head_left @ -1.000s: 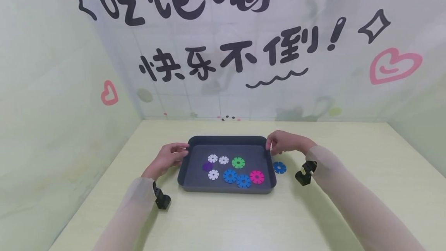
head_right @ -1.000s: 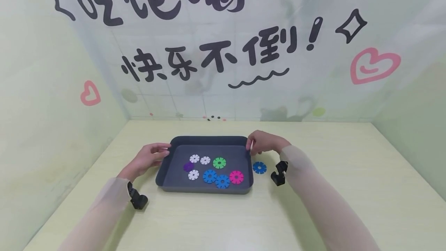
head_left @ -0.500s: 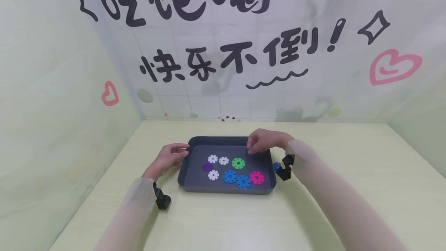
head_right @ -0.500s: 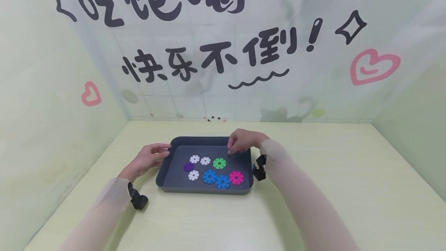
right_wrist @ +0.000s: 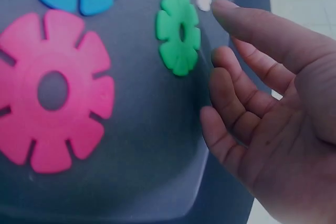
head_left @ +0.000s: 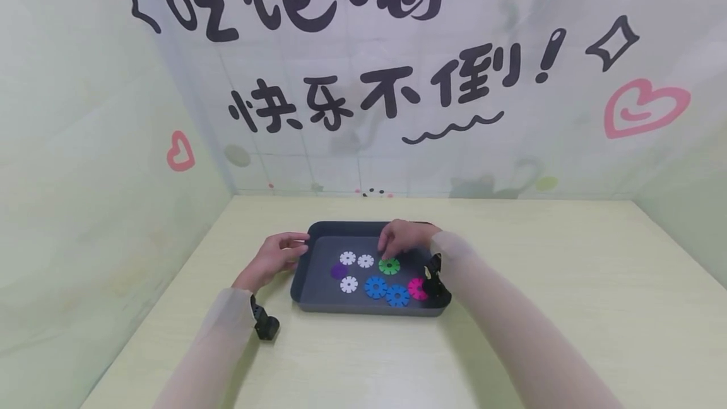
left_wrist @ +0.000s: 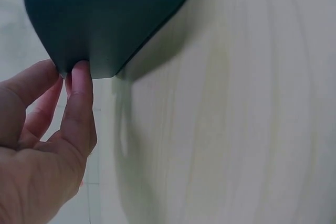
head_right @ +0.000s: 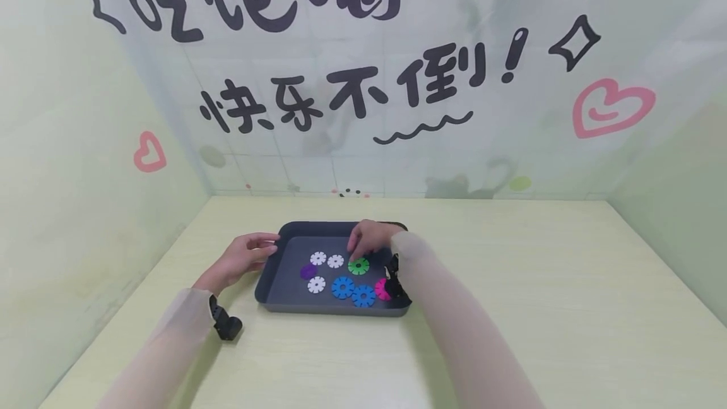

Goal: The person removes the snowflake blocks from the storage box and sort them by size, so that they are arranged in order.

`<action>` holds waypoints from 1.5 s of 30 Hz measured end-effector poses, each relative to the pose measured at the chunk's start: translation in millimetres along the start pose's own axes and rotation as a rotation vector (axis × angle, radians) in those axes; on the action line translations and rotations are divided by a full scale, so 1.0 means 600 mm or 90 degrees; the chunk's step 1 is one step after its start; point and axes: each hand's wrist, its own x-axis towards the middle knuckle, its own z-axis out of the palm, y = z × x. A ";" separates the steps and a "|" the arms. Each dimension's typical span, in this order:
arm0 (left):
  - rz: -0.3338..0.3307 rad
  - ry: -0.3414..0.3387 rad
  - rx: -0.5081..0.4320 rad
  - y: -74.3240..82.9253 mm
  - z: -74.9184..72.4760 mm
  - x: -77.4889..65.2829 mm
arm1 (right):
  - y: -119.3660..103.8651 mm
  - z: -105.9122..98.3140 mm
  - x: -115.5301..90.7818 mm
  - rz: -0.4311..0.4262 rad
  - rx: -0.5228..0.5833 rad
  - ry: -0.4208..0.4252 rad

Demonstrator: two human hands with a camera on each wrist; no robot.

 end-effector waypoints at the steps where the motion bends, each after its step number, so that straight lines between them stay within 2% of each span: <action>1: 0.001 0.000 0.001 0.000 0.000 0.000 | -0.001 0.002 0.001 0.002 -0.007 -0.001; 11: 0.002 -0.003 0.005 0.003 0.000 0.001 | -0.006 0.011 0.001 0.035 -0.068 -0.025; 26: -0.004 0.001 -0.004 0.001 0.000 -0.001 | -0.001 0.008 -0.002 0.028 -0.078 -0.031; 33: 0.000 -0.002 -0.002 0.001 0.000 -0.001 | 0.005 0.009 0.003 0.048 -0.075 -0.007; 45: 0.002 0.000 -0.004 0.003 0.002 -0.003 | 0.010 -0.005 -0.014 -0.006 -0.057 0.058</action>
